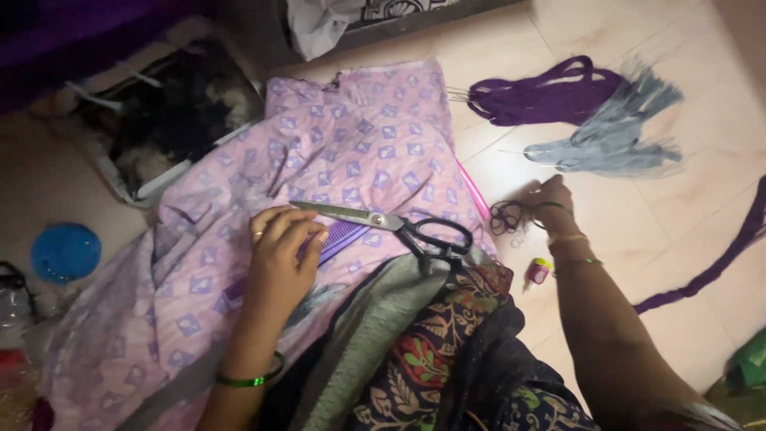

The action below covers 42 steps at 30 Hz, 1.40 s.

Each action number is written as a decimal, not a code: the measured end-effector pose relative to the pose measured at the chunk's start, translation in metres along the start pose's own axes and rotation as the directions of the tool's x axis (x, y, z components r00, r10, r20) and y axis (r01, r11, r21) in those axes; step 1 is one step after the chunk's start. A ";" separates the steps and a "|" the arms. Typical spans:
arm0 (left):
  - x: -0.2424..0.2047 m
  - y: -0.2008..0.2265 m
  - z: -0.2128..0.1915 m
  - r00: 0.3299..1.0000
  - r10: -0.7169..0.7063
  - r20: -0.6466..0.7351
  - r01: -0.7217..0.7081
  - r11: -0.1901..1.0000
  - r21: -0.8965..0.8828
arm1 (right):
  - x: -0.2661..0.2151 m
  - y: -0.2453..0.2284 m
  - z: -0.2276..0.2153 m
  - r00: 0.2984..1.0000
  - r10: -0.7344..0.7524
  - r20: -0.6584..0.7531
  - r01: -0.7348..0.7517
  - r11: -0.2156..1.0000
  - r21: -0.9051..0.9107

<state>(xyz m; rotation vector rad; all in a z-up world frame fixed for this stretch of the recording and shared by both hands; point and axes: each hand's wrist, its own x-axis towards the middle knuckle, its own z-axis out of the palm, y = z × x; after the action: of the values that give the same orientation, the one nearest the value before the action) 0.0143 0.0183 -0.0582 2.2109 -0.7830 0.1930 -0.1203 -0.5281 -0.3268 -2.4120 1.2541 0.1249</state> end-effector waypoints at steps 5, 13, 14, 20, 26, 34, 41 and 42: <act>-0.005 -0.008 0.001 1.000 -0.001 0.021 0.000 1.000 0.008 | -0.005 0.000 -0.060 0.983 0.168 0.069 -0.175 0.977 0.118; 0.020 0.018 0.009 0.991 0.103 0.090 -0.098 0.993 -0.062 | -0.145 -0.110 -0.138 0.687 -0.518 -0.509 0.448 0.854 -0.264; 0.020 0.023 0.011 0.988 0.123 0.095 -0.114 0.989 -0.099 | -0.169 -0.136 -0.139 0.655 -0.573 -0.493 0.585 0.797 -0.149; 0.027 0.054 0.010 0.961 0.220 0.169 -0.172 0.951 -0.259 | -0.294 -0.277 -0.155 0.404 -0.793 -0.455 0.909 0.292 0.298; 0.003 0.045 0.000 0.974 0.000 0.228 0.056 0.969 -0.239 | -0.269 -0.280 -0.148 0.448 -0.802 -0.394 0.865 0.276 0.420; -0.012 0.042 -0.006 0.925 -0.291 0.247 0.370 0.839 -0.398 | -0.127 -0.083 0.049 0.797 -0.552 -0.243 0.559 0.828 -0.047; -0.014 0.040 0.003 0.958 -0.164 0.236 0.231 0.928 -0.293 | -0.123 -0.027 0.089 0.677 -0.734 -0.058 0.114 0.183 -0.976; -0.016 0.041 0.004 0.950 -0.193 0.248 0.260 0.925 -0.277 | -0.125 -0.030 0.075 0.769 -0.638 0.043 0.286 0.283 -0.916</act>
<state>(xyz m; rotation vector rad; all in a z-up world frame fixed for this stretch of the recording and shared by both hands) -0.0231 0.0022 -0.0416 2.0217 -0.6146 -0.2739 -0.1621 -0.3874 -0.3525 -3.8249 0.4486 0.2553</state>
